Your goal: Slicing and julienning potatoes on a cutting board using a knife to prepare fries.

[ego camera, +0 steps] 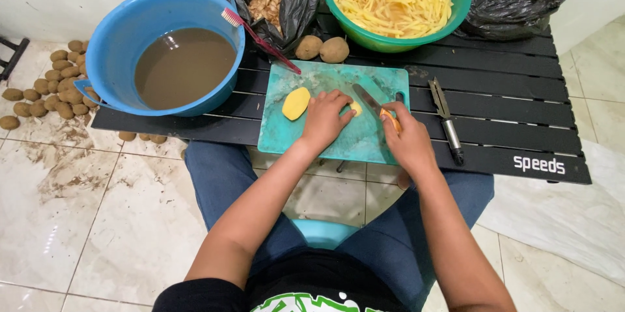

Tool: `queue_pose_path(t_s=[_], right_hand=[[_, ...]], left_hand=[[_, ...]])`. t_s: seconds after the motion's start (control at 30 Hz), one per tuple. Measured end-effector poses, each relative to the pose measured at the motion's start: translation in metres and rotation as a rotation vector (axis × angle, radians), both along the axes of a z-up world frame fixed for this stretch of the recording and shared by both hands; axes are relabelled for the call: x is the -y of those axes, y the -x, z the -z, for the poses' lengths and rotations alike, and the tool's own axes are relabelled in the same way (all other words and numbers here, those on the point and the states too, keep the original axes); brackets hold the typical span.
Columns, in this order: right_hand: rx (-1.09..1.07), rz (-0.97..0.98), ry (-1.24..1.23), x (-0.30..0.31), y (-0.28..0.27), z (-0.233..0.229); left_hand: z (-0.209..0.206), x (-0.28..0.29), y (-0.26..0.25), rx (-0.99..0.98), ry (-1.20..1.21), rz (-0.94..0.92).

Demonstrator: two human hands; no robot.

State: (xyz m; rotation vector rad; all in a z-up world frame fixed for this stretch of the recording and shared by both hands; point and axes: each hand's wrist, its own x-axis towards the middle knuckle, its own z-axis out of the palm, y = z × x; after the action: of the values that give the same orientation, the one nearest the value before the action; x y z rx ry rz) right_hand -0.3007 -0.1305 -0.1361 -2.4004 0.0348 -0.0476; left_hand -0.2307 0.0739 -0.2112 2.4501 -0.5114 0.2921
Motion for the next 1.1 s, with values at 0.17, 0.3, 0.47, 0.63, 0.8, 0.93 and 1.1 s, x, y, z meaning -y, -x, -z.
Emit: queue_pose_path(t_s=[0.17,0.3,0.47,0.63,0.8,0.93,1.1], right_hand=[[-0.106,-0.036,0.153,-0.015,0.001,-0.029],[-0.17,-0.071,0.239,-0.031,0.006,-0.056],[-0.197,-0.083,0.358,-0.027,0.02,-0.053],[-0.226,-0.132,0.335,-0.033,0.048,-0.085],[-0.256,-0.14,0.407,-0.025,0.054,-0.098],[-0.211,-0.156,0.375,-0.01,0.033,-0.087],[-0.16,-0.123,0.336,-0.026,0.003,-0.061]], left_hand=[[0.0,0.001,0.0,-0.058,0.032,-0.015],[-0.001,0.004,0.002,-0.094,0.041,-0.054],[-0.006,0.005,0.007,-0.1,0.048,-0.079],[0.0,0.006,0.006,-0.081,0.071,-0.075],[0.003,0.004,0.008,-0.075,0.091,-0.051],[0.01,0.004,0.004,-0.063,0.095,-0.062],[0.007,0.005,0.009,-0.021,0.109,-0.1]])
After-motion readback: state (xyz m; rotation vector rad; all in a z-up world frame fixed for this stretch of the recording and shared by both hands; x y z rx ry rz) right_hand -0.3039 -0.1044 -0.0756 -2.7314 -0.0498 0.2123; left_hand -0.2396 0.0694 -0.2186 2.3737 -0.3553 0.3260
